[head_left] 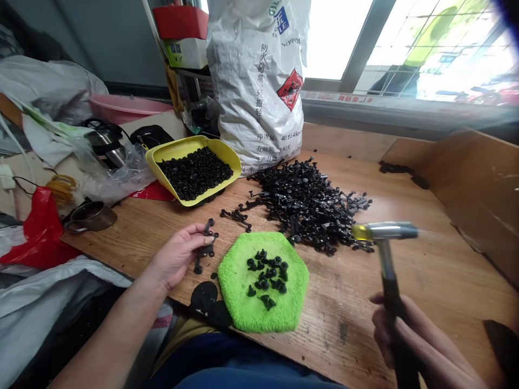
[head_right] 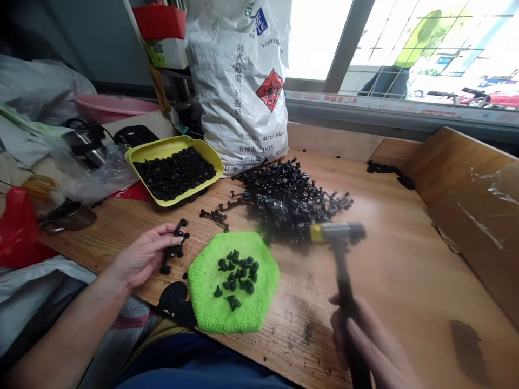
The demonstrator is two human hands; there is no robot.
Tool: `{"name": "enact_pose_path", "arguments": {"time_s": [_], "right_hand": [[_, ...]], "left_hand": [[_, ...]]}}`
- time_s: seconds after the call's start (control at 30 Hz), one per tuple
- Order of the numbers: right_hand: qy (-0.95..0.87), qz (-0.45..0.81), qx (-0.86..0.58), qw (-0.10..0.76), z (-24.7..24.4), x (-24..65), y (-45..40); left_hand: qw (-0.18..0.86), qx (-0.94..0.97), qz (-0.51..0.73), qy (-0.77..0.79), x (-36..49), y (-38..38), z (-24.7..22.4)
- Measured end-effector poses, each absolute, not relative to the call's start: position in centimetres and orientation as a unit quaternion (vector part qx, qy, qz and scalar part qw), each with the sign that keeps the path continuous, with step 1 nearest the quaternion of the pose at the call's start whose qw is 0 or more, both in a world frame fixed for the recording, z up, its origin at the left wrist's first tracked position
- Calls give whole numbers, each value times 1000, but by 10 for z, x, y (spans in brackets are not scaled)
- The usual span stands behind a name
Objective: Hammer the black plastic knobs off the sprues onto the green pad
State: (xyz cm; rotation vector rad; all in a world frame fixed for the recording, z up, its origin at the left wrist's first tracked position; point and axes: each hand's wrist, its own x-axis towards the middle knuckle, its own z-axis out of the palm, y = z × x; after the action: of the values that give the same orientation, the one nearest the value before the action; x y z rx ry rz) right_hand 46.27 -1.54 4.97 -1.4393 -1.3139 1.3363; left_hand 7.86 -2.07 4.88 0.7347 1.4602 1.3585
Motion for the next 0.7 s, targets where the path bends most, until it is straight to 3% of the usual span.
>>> {"name": "enact_pose_path", "arguments": {"time_s": [0.13,0.27,0.7], "right_hand": [[-663,412,-576,243,54,455,0],[-745,314,-548,215,46,444,3],[-831,298,-434,180,46,422,9]], "left_hand": [[586,245,539,553,107,-15,47],[602,239,524,552,122,-3,42],[573,249,488,610,133,9,44]]}}
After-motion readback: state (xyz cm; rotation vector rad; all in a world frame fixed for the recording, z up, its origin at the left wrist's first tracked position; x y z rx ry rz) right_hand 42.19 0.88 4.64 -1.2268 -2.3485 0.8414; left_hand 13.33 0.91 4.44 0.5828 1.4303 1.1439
